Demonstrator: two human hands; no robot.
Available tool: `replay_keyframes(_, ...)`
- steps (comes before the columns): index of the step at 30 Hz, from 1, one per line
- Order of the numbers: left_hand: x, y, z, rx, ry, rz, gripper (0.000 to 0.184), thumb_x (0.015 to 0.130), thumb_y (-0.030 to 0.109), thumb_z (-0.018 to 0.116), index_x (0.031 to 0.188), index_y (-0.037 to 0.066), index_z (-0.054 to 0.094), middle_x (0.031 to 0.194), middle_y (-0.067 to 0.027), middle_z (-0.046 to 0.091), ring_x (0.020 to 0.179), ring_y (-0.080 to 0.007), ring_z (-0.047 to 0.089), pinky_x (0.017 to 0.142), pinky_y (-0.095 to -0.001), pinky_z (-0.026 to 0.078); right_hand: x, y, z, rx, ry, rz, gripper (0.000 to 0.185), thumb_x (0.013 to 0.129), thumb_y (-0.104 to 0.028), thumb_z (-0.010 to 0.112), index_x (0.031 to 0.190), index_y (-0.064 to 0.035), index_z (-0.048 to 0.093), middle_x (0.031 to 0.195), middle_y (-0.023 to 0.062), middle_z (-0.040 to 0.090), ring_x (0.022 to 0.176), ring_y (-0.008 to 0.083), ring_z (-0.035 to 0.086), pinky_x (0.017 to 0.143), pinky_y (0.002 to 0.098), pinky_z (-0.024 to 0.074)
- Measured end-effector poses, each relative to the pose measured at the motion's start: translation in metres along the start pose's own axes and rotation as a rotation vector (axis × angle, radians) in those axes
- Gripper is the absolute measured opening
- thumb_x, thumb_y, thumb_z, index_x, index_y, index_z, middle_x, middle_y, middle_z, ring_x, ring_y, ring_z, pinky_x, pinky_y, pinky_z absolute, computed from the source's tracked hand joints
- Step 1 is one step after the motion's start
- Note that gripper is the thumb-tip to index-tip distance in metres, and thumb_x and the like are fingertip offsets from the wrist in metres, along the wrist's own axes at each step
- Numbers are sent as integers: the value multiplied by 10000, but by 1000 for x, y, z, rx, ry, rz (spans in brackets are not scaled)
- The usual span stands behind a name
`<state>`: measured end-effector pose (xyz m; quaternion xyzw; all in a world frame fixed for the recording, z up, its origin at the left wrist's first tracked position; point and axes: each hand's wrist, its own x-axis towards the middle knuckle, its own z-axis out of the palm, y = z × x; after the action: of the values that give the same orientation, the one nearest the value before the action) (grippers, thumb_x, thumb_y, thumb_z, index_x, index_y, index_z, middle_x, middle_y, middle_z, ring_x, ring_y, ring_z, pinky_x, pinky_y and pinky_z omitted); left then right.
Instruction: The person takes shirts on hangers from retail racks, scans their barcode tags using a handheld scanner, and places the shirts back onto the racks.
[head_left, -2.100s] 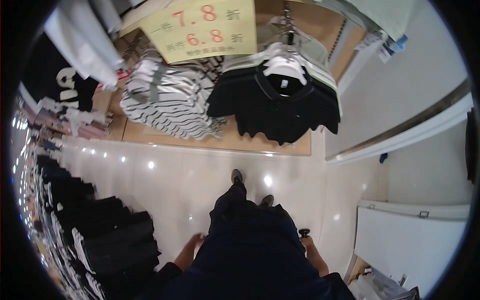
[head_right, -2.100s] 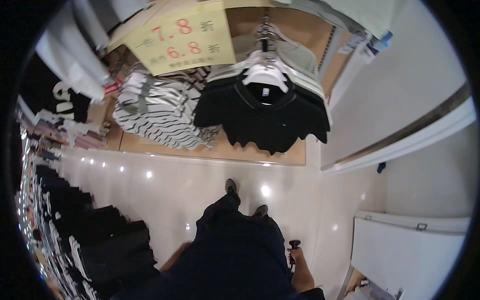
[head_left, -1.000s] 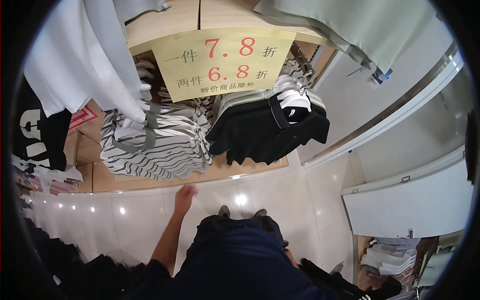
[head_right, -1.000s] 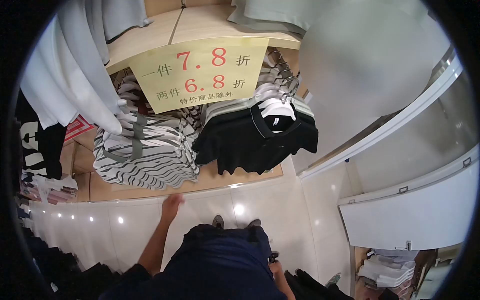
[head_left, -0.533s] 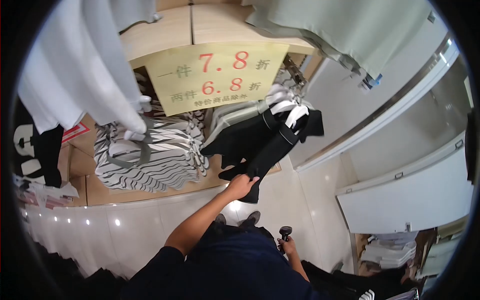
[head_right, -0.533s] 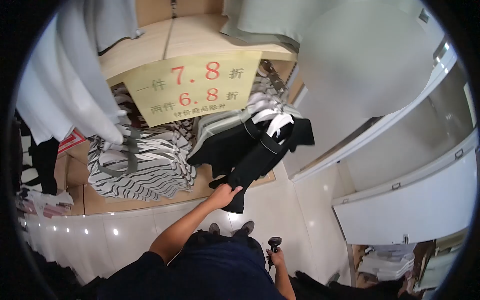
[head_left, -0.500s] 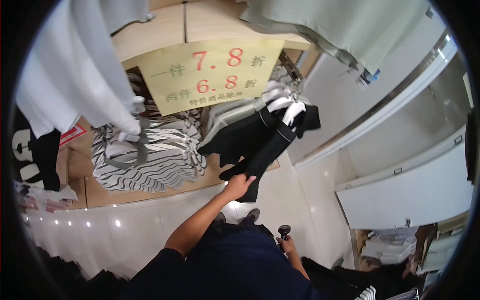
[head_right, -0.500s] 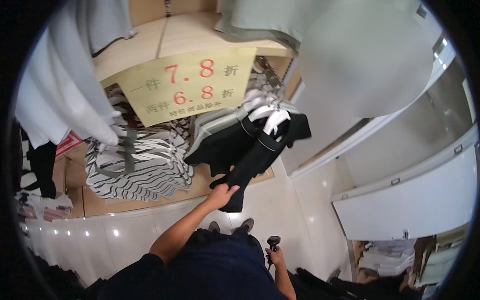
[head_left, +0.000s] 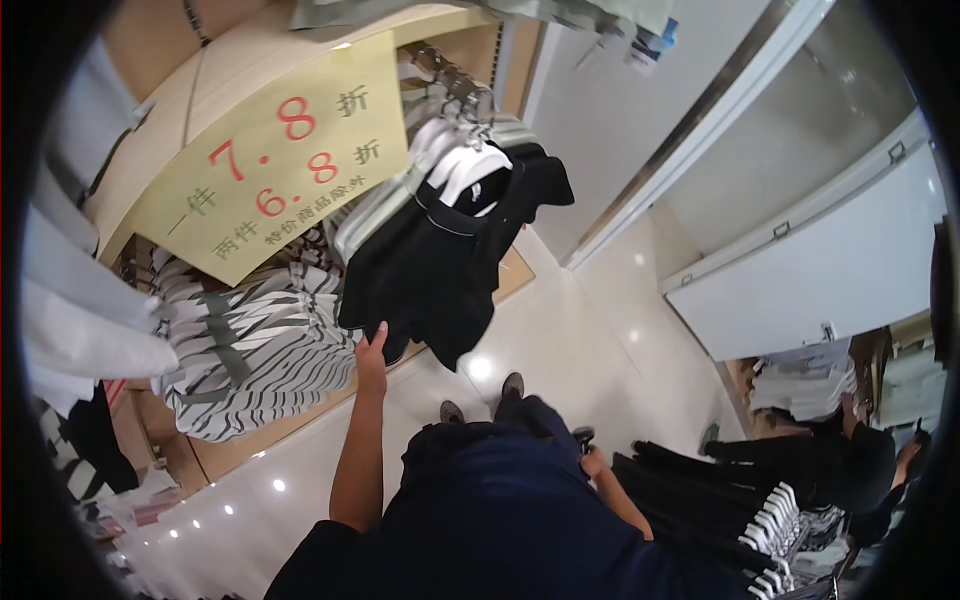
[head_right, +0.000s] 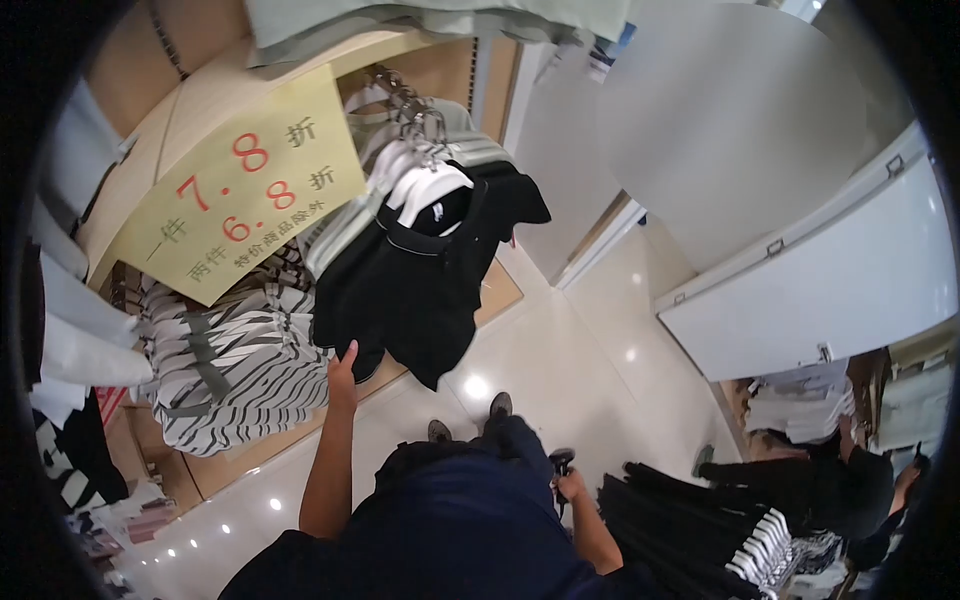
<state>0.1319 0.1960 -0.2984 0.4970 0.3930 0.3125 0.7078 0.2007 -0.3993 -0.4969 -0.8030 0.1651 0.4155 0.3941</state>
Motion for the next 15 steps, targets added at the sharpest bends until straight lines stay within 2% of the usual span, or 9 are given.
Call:
replay_keyframes(1,-3,4,-1,-75,-132,-22,530,941,188,679,1386,-32,494,1375,-130,551,1248,-217,516,1091,-304,341,-1,-9,1,-6,22,-37,377,852,11,576,1212,99,507,762,140,660,617,213,644,527,360,517)
replay_keyframes(3,-9,26,13,-57,-121,153,520,942,162,669,1392,-14,478,1394,-138,525,1263,-230,504,1099,-317,335,4,-28,-2,-24,58,-127,425,845,5,598,1239,105,474,739,130,653,594,216,639,513,365,518)
replay_keyframes(5,-11,57,21,0,-132,331,495,935,116,667,1377,8,471,1405,-161,494,1268,-250,504,1093,-335,346,16,-42,-7,3,-20,-97,440,835,-20,634,1232,103,490,742,133,655,579,217,638,514,369,521)
replay_keyframes(7,-11,91,32,196,-149,403,485,933,118,670,1362,-8,480,1367,-175,528,1242,-241,533,1069,-329,378,4,-84,-22,-81,-28,-57,460,798,-98,722,1174,96,543,736,137,656,554,219,639,519,361,522)
replay_keyframes(9,-6,109,57,425,-104,324,467,942,218,680,1316,-15,527,1237,-138,638,1162,-238,598,993,-337,449,56,-71,-36,-113,-69,-39,447,783,-141,751,1122,89,571,732,137,656,548,218,640,523,355,522)
replay_keyframes(10,-8,123,77,834,2,457,467,922,260,702,1280,-6,564,1197,-173,659,1114,-275,628,957,-350,466,76,-63,-47,-131,-96,-28,443,776,-162,765,1097,85,584,730,137,656,544,218,641,524,352,523)
replay_keyframes(12,-13,138,118,1066,32,418,480,911,291,702,1272,0,574,1153,-252,662,1097,-383,634,950,-403,472,96,-86,-70,-211,-60,-71,391,776,-172,775,1020,74,594,720,139,650,526,219,631,524,354,522)
replay_keyframes(14,-12,147,160,1096,71,445,471,922,293,684,1268,-7,576,1164,-264,656,1114,-423,618,953,-427,470,105,-127,-101,-263,-79,-60,401,781,-161,771,1042,71,573,713,144,643,525,209,629,509,349,521)
replay_keyframes(15,-8,145,178,1165,116,565,454,934,291,663,1256,-18,579,1158,-264,655,1094,-437,618,945,-441,469,118,-139,-116,-208,-82,-69,412,785,-152,761,1065,72,559,707,140,639,523,201,627,498,343,519)
